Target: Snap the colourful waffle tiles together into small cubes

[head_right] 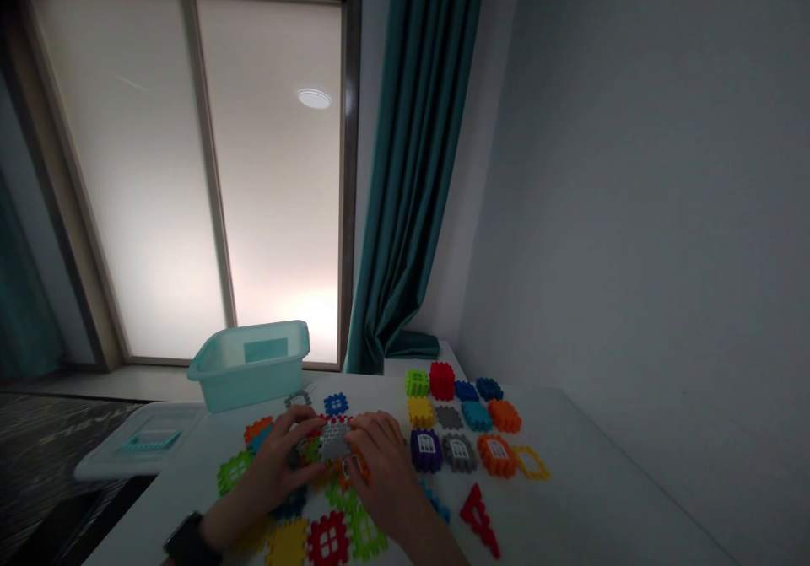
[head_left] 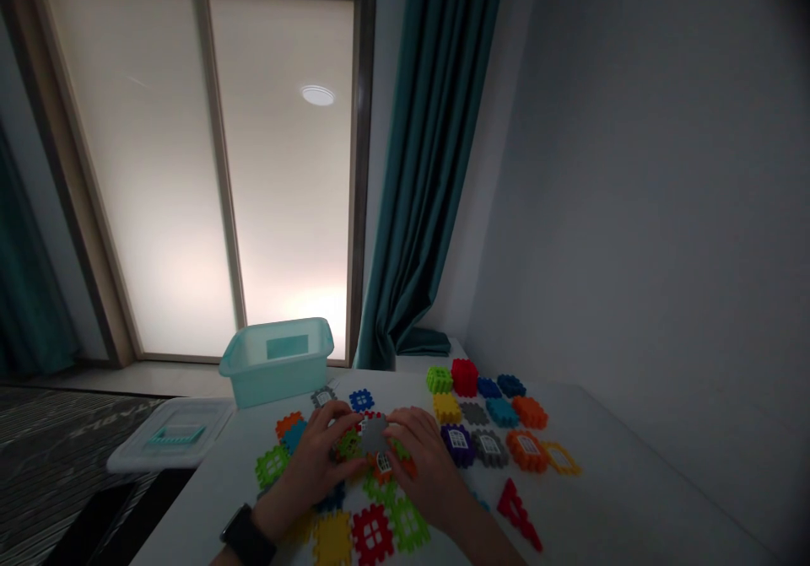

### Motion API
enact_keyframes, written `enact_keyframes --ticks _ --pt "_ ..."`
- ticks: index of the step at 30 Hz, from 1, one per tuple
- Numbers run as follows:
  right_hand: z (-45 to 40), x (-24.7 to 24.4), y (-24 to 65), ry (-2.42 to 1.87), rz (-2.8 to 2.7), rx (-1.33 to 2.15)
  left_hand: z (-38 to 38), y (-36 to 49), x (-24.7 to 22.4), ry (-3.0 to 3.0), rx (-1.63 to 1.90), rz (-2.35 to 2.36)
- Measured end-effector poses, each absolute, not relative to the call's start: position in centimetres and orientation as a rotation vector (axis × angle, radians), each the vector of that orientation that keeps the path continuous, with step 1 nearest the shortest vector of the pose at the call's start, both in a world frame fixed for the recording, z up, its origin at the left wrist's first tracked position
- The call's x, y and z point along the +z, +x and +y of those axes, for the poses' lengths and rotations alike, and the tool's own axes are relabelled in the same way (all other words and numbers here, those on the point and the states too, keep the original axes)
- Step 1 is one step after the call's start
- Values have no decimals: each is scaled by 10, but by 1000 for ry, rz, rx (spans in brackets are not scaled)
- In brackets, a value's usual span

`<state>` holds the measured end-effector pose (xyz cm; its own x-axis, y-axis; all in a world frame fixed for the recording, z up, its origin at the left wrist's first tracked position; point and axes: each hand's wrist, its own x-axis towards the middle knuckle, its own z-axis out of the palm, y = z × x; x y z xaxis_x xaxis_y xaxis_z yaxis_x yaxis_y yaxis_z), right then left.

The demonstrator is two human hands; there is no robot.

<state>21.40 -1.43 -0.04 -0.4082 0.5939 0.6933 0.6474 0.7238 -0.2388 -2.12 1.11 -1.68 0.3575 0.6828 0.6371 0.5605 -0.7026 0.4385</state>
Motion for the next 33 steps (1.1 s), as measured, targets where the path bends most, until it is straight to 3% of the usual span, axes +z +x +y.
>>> enact_keyframes --ticks 14,33 --pt "-16 24 244 -964 -2230 -30 15 4 -7 2450 1221 1081" --pt "24 19 384 -1312 -2147 38 58 130 4 2503 1049 1028"
